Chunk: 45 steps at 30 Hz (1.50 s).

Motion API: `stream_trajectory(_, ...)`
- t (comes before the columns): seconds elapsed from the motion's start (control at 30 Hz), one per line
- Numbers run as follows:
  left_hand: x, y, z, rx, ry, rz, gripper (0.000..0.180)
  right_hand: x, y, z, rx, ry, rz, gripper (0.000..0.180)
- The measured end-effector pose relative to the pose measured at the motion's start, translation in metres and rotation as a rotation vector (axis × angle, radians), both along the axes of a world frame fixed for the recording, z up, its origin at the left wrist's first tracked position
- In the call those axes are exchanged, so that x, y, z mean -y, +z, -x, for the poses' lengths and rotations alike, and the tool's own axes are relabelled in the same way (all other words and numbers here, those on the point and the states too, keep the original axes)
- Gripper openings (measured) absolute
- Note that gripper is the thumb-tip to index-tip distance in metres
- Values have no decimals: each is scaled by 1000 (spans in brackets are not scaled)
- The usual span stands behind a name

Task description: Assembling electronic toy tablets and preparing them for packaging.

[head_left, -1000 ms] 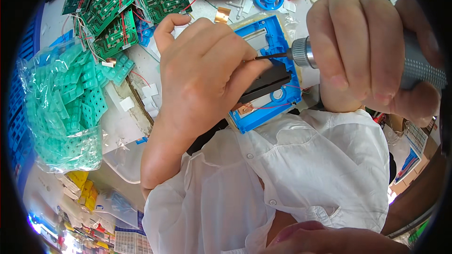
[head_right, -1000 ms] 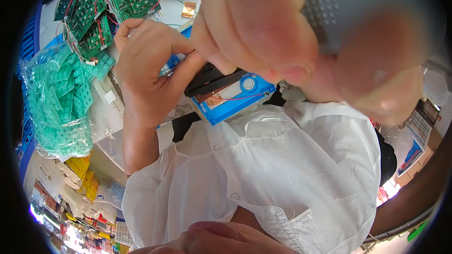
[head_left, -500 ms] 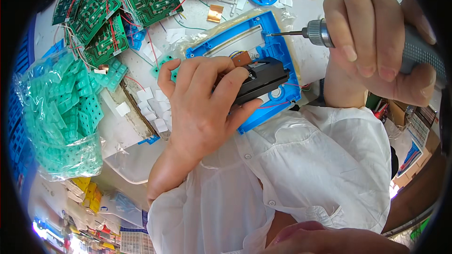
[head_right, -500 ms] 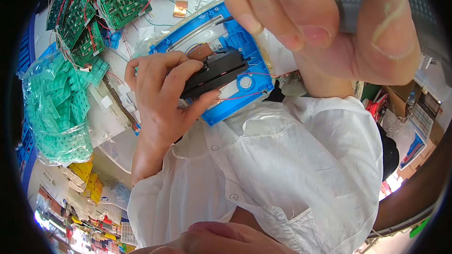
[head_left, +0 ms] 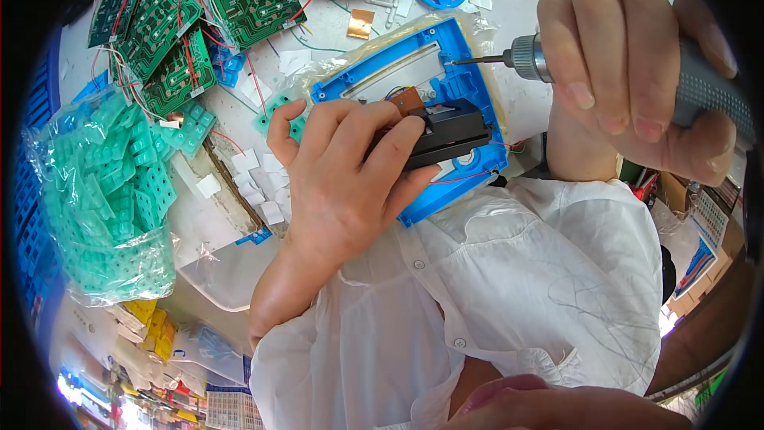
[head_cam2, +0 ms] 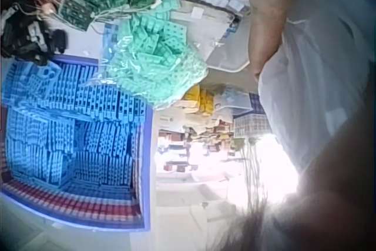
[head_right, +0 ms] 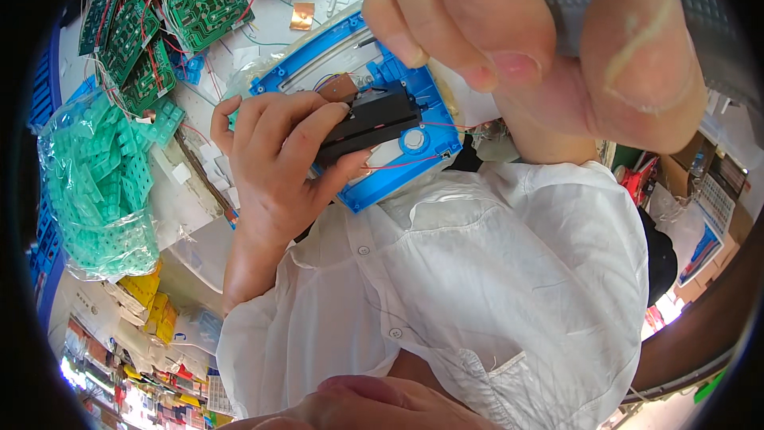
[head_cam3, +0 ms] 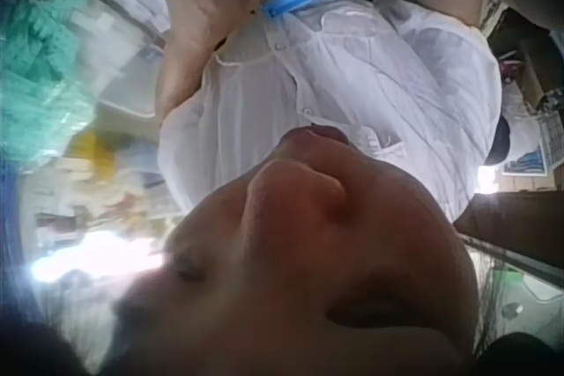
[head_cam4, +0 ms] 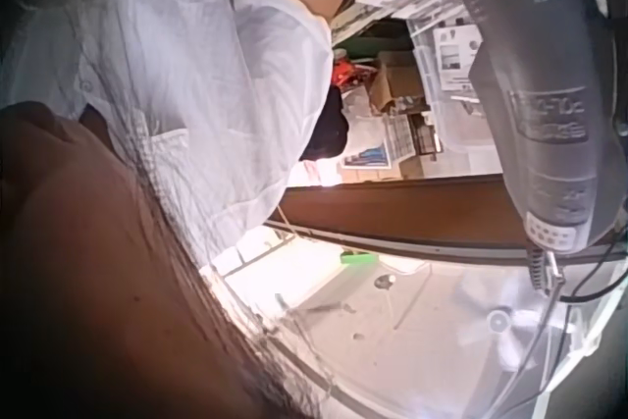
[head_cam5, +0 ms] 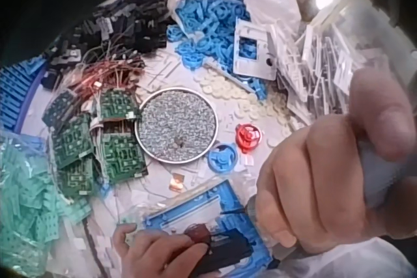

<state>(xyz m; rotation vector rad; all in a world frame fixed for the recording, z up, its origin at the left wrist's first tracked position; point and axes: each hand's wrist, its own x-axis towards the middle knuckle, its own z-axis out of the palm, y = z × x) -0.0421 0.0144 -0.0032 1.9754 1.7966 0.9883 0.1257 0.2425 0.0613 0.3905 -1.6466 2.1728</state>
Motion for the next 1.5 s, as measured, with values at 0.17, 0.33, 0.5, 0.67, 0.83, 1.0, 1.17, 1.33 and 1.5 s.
stream_trajectory(0.17, 5, -4, -1, -16, 69, -83, 55, 5, -2, 7, -16, 56, -25, 48)
stream_trajectory(0.33, 9, -8, -1, -31, 85, -152, 58, 20, -8, 11, -43, 56, -23, 50)
stream_trajectory(0.5, 9, -11, -6, 15, 142, -127, 47, 26, -8, 13, -43, 56, -32, 52)
stream_trajectory(0.67, 9, -11, -6, 10, 112, -112, 42, 26, -4, 12, -13, 52, -44, 52)
stream_trajectory(0.83, 8, -11, -6, 16, 93, -123, 42, 24, -6, 12, -22, 65, -35, 52)
stream_trajectory(1.0, 6, -12, -6, 17, 84, -141, 41, 27, -7, 10, 0, 54, -36, 48)
stream_trajectory(1.17, 5, -12, -2, -29, 49, -171, 44, 36, -6, 9, 60, 33, -34, 45)
stream_trajectory(1.33, 2, -12, -5, 9, 74, -183, 42, 45, 0, 9, 138, -4, -11, 41)
stream_trajectory(1.5, 2, -10, -4, 4, 57, -155, 43, 37, -1, 11, 123, 44, -23, 47)
